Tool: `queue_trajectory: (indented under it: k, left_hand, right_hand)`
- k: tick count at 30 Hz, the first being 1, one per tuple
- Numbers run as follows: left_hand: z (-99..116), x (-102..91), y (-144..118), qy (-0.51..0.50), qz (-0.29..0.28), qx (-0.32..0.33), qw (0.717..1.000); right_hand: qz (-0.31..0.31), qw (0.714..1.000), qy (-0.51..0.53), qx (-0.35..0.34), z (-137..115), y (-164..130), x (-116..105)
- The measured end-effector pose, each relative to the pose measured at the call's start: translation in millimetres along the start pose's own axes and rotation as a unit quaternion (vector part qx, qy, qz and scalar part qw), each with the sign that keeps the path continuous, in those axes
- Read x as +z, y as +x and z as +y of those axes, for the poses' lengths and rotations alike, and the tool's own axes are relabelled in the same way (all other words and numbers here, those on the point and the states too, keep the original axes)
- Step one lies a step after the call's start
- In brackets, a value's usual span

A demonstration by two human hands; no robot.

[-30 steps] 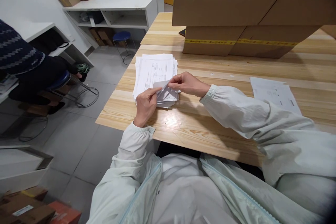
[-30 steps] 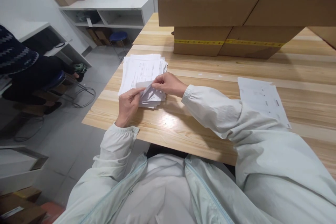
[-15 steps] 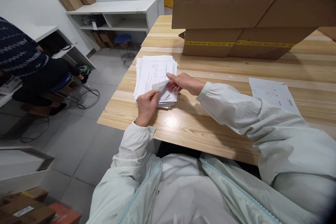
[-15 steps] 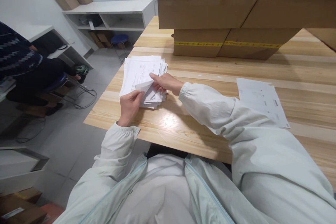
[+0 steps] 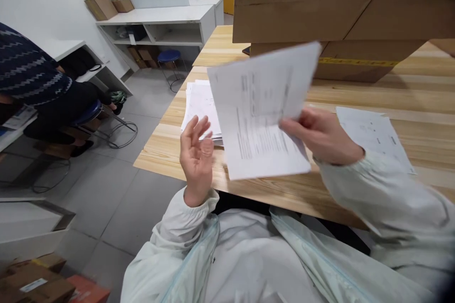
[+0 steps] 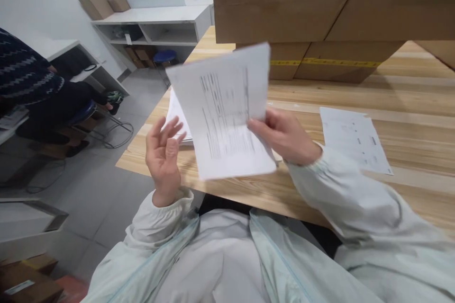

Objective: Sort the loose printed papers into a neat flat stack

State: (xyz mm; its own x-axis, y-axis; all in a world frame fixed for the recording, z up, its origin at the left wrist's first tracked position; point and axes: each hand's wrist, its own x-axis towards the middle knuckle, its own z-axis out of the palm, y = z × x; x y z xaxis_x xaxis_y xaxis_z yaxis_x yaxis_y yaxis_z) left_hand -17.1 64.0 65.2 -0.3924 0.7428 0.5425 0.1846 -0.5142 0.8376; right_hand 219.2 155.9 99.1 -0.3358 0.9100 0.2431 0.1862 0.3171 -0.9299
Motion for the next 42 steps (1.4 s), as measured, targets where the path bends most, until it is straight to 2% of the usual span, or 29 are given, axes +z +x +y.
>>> queue_trajectory:
  k: [2, 4, 6, 8, 11, 13, 21, 28, 34, 42]
  left_hand:
    - [0.2, 6.9, -6.8, -0.095, -0.052, -0.149, 0.983]
    - [-5.4, 19.3, -17.0, -0.154, -0.104, -0.252, 0.95]
    - [-12.4, 33.7, -29.4, -0.182, -0.129, -0.306, 0.925]
    - [-18.3, 45.8, -40.5, -0.185, -0.13, -0.334, 0.915]
    - [-23.6, 54.1, -49.1, -0.17, -0.118, -0.352, 0.913]
    - [-25.5, 54.3, -49.8, -0.16, -0.117, -0.355, 0.914]
    - [-31.6, 48.8, -50.5, -0.134, -0.115, -0.352, 0.919]
    - [-35.0, 51.7, -51.6, -0.137, -0.111, -0.368, 0.913]
    - [-35.7, 52.8, -52.4, -0.146, -0.104, -0.377, 0.909]
    - [-36.8, 51.6, -54.2, -0.145, -0.097, -0.383, 0.907]
  right_hand:
    - [-0.029, 0.996, 0.039, 0.077, 11.5, -44.3, -11.2]
    - [-0.031, 0.985, 0.07, 0.153, 27.6, -84.0, -10.1]
    - [-0.014, 0.978, 0.081, 0.192, 43.0, -114.1, -1.3]
    - [0.044, 0.979, 0.069, 0.186, 54.0, -132.5, 9.6]
    - [0.177, 0.977, -0.006, 0.117, 61.8, -140.5, 21.3]
    - [0.221, 0.971, -0.063, 0.07, 64.0, -136.9, 23.9]
    - [0.219, 0.967, -0.127, 0.006, 68.1, -118.3, 21.6]
    - [0.229, 0.935, -0.259, -0.074, 63.4, -117.9, 23.0]
    - [0.229, 0.916, -0.321, -0.08, 69.3, -120.5, 25.4]
    - [0.24, 0.91, -0.324, -0.098, 71.1, -121.1, 28.3]
